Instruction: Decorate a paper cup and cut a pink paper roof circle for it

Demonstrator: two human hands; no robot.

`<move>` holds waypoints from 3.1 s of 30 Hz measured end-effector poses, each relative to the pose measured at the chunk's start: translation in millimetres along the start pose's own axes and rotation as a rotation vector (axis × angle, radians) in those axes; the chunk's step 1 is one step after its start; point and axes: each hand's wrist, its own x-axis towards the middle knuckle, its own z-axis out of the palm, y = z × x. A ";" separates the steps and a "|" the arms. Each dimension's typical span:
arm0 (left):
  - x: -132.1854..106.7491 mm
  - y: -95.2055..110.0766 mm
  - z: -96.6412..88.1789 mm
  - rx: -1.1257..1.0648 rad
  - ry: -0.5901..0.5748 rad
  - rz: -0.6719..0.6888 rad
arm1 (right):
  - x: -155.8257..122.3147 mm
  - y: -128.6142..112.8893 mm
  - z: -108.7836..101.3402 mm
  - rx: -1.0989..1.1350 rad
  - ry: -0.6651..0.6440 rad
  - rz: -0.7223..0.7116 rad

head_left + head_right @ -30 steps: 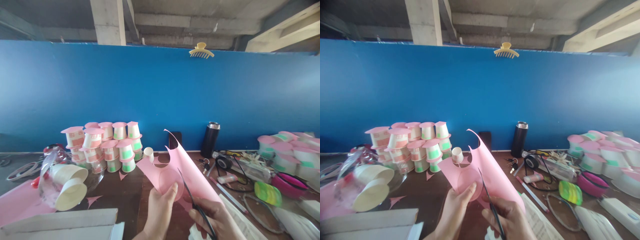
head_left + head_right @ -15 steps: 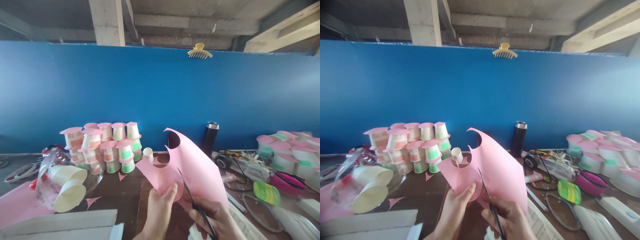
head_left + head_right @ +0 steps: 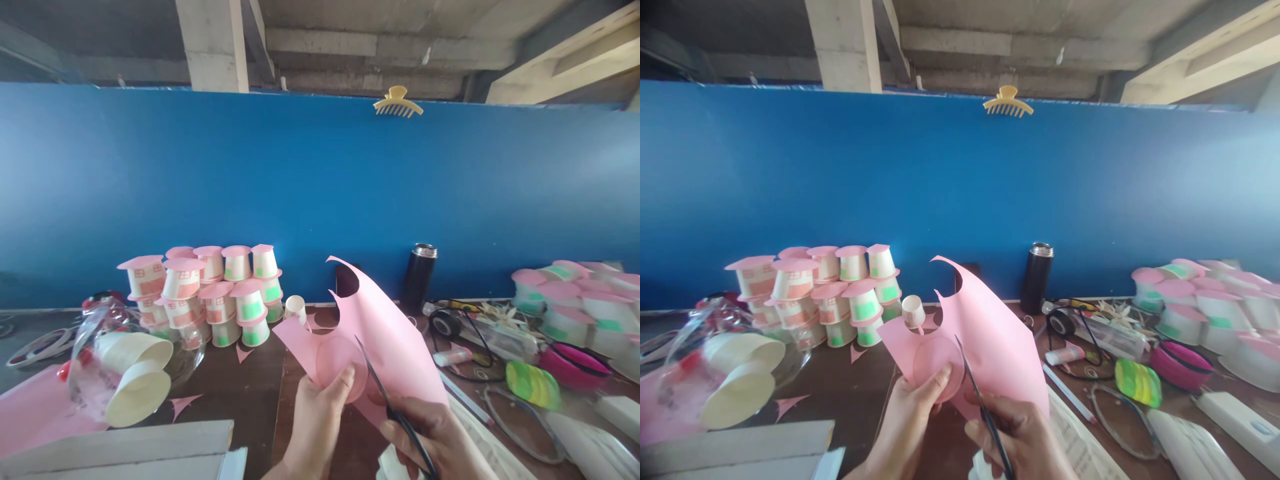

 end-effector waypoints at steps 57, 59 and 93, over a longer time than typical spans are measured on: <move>4.5 -2.2 -6.9 0.115 -0.170 0.088 | -5.6 -13.5 -1.6 0.035 0.065 0.036; 5.8 -4.0 -7.4 0.095 -0.181 0.084 | -5.8 -13.5 -2.4 0.040 0.061 0.037; 4.3 1.6 -2.4 -0.079 -0.141 0.054 | -6.3 -11.4 -2.4 0.099 0.121 0.013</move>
